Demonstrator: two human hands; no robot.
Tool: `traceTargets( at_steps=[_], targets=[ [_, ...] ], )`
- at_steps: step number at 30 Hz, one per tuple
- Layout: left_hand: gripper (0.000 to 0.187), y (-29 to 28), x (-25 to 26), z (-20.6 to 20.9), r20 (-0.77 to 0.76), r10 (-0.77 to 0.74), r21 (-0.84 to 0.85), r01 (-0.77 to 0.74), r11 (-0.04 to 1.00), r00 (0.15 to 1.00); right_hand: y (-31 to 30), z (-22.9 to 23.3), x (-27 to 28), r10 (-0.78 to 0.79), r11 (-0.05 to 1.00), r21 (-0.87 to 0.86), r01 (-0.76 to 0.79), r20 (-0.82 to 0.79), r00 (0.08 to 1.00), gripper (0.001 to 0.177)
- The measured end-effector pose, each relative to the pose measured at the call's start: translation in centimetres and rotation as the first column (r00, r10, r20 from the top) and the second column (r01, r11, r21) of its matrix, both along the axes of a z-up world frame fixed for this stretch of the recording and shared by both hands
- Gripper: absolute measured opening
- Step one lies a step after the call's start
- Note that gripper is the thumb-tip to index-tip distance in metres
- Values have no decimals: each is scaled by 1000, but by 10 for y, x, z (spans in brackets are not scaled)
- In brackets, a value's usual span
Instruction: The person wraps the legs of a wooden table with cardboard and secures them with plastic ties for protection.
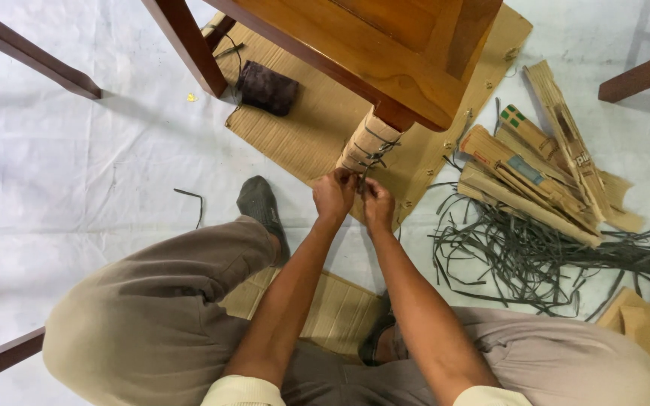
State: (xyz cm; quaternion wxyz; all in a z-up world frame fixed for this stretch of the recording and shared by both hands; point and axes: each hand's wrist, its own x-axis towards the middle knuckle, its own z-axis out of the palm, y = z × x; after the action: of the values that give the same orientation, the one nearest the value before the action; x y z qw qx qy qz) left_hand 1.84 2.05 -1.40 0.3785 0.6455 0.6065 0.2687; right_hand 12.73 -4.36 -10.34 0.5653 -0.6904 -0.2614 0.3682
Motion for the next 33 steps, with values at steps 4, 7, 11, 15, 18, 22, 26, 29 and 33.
traceTargets(
  at_steps=[4, 7, 11, 15, 18, 22, 26, 29, 33],
  targets=[
    [19, -6, 3, -32, 163, -3, 143, -21, 989, 987, 5, 0, 0, -78, 997, -30, 73, -216, 973, 16],
    [19, -8, 3, -21, 147, 8, -70, 2, 998, 989, 5, 24, -6, -124, 992, -34, 119, -319, 940, 11],
    [17, -10, 2, -32, 281, -1, -25, 9, 1000, 960, 5, 19, -4, -173, 985, -46, 168, -373, 911, 14],
    [15, -11, 4, -43, 334, -9, 12, 5, 1000, 942, 7, -2, 2, -129, 991, -37, 125, -142, 981, 15],
    [17, -11, 2, -37, 335, -6, 4, 5, 1000, 942, 6, -9, 2, -66, 991, 114, 69, -26, 997, 16],
    [19, -12, -1, -31, 436, -11, -38, 31, 999, 900, 1, 43, -11, -20, 997, -67, 38, 244, 970, 19],
    [20, -15, -5, -21, 356, -52, 16, 49, 999, 933, -2, 48, -10, 25, 999, -52, -14, 205, 978, 20],
    [23, -16, -6, -9, 299, -98, 90, 74, 993, 949, -2, 44, -4, 56, 998, -24, -54, 62, 997, 19],
    [27, -14, -8, 1, 213, -136, 80, 122, 989, 968, 4, 4, 12, 108, 990, 107, -93, -149, 983, 18]
  ],
)
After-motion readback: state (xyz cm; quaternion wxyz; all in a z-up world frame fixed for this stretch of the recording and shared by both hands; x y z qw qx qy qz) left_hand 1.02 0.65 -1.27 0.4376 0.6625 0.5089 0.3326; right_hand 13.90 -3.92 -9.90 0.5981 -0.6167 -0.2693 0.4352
